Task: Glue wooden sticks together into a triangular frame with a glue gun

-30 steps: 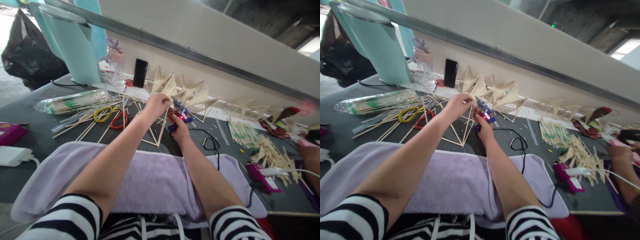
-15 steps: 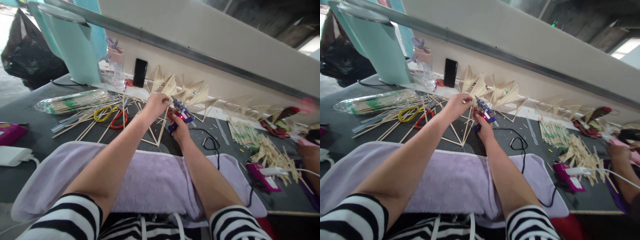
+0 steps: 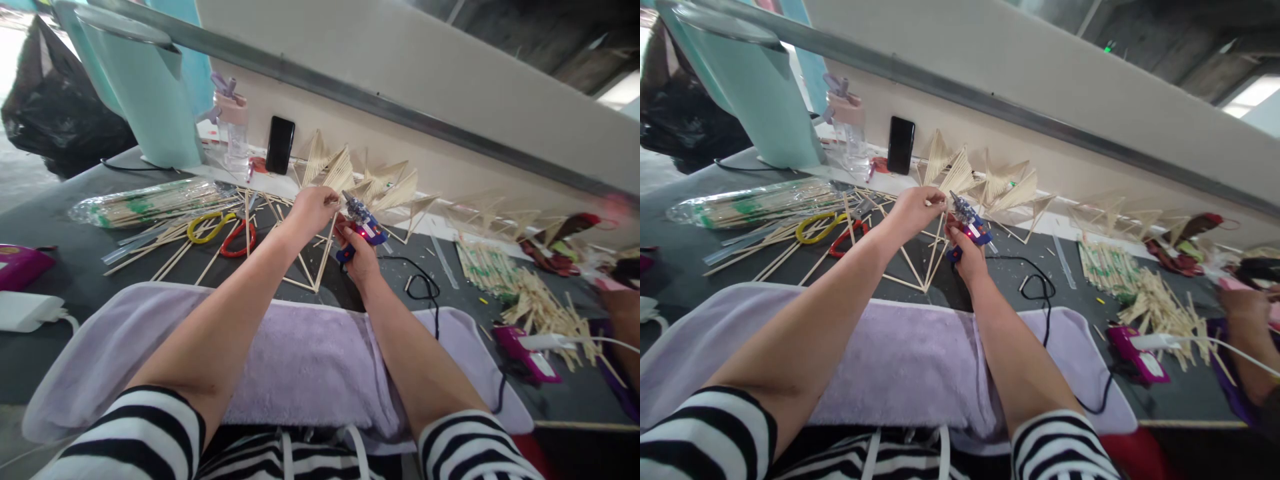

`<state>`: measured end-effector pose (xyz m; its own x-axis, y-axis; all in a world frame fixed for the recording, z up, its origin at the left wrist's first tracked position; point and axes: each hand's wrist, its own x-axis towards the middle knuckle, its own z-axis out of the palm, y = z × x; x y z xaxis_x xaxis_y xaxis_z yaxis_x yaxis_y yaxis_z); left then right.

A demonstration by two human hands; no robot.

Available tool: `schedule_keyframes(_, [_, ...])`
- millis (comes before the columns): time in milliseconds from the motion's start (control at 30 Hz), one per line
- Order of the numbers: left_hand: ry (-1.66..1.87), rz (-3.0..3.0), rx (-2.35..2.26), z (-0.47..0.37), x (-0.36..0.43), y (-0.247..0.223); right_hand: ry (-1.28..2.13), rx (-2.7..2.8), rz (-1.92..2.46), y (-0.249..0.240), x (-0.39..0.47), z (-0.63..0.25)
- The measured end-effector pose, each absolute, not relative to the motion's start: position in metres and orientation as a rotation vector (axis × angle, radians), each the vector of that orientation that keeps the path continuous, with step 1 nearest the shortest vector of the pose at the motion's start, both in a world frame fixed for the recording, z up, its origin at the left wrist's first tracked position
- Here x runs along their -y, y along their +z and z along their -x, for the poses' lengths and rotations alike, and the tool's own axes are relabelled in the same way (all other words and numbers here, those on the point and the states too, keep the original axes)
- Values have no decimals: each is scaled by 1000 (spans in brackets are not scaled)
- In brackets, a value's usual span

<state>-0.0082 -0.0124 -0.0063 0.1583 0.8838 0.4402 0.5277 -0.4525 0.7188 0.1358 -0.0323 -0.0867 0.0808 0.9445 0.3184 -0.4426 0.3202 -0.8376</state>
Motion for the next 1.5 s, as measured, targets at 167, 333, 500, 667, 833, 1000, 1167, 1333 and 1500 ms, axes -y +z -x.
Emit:
schedule_keyframes(167, [1218, -2052, -1357, 8, 12, -7, 1138, 998, 669, -86, 32, -135])
schedule_keyframes(333, [1217, -2051, -1362, 8, 13, -7, 1131, 1005, 653, -88, 32, -136])
schedule_keyframes(500, [1211, -2050, -1355, 8, 12, -6, 1135, 996, 671, -88, 32, -136])
schedule_keyframes(667, [1210, -2043, -1357, 8, 13, -6, 1145, 997, 636, -86, 33, -136])
schedule_keyframes(833, [1212, -2042, -1356, 8, 13, -6, 1146, 989, 650, -86, 33, -136])
schedule_keyframes(1000, [1211, -2050, -1358, 9, 14, -6, 1151, 982, 649, -86, 33, -136])
schedule_keyframes(1167, [1204, -2052, -1372, 8, 13, -5, 1141, 988, 673, -86, 33, -136])
schedule_keyframes(1333, [1195, -2060, -1383, 8, 11, -6, 1142, 1001, 651, -86, 32, -136])
schedule_keyframes(1500, [1204, -2063, -1371, 9, 11, -7, 1146, 1014, 625, -88, 32, -137])
